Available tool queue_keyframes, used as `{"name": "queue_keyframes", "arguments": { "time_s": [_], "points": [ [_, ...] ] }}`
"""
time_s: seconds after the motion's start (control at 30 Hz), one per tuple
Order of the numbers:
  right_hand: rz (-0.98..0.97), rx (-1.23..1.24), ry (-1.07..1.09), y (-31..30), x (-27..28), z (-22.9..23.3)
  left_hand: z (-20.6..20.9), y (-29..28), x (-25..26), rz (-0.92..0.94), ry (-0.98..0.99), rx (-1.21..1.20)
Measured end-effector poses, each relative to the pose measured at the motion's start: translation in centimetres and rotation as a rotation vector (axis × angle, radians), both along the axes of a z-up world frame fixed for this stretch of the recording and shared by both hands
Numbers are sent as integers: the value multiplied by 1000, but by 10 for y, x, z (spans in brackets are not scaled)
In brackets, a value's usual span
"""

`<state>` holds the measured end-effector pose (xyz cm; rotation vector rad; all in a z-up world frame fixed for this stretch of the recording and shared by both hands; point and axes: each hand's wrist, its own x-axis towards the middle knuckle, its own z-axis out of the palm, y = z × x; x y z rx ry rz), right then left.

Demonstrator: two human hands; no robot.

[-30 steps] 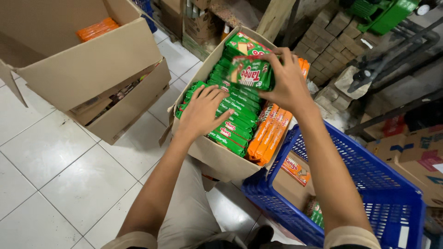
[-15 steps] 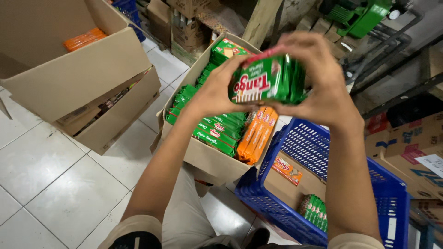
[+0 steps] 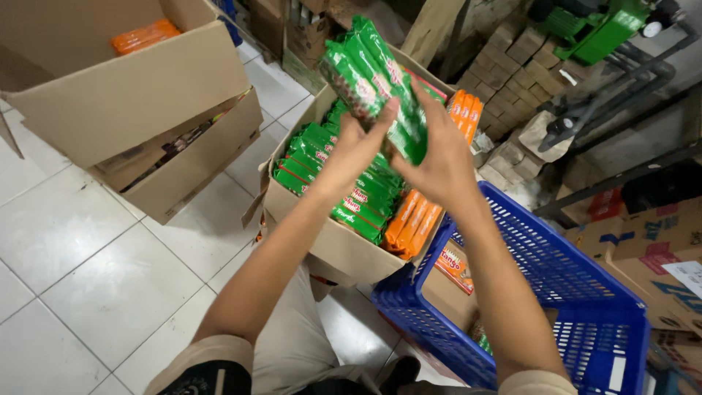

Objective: The person sits on the floor and transfers stacks of green, pink, and orange snack packets from a cardboard box into a blue plastic basket. They arrange the packets in neat rows within the basket, handling them by hand.

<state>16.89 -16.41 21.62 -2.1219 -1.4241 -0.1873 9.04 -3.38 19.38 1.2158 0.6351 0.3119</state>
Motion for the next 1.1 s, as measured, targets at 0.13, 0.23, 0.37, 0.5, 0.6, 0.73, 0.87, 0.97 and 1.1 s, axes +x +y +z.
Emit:
{"name": "queue_keyframes", "arguments": {
  "time_s": [0.13, 0.23, 0.37, 0.5, 0.6, 0.73, 0.87, 0.97, 1.1],
  "points": [
    [72, -13, 24, 10, 42, -17, -48, 37, -15, 60, -150, 633],
    [32, -121, 58, 23, 67, -39, -61, 51, -32, 117, -49, 1015],
    [74, -270, 207, 40, 66, -56, -79, 55, -29, -84, 139, 1233],
    [180, -307, 287, 40, 73, -60, -74, 52, -26, -281, 303, 1466],
    [237, -408, 370, 39, 69, -48, -83, 55, -21, -454, 408, 1566],
    [281, -476, 485, 35, 76, -40, -87, 57, -21, -481, 370, 1582],
    [185, -57, 189, 44, 138, -88, -81, 57, -22, -492, 357, 1539],
    [-231, -293, -179, 54, 182, -110, -78, 56, -22, -498, 361, 1530],
    [-314, -495, -198, 68, 201, -141, -78, 54, -21, -505, 390, 1525]
  ]
}}
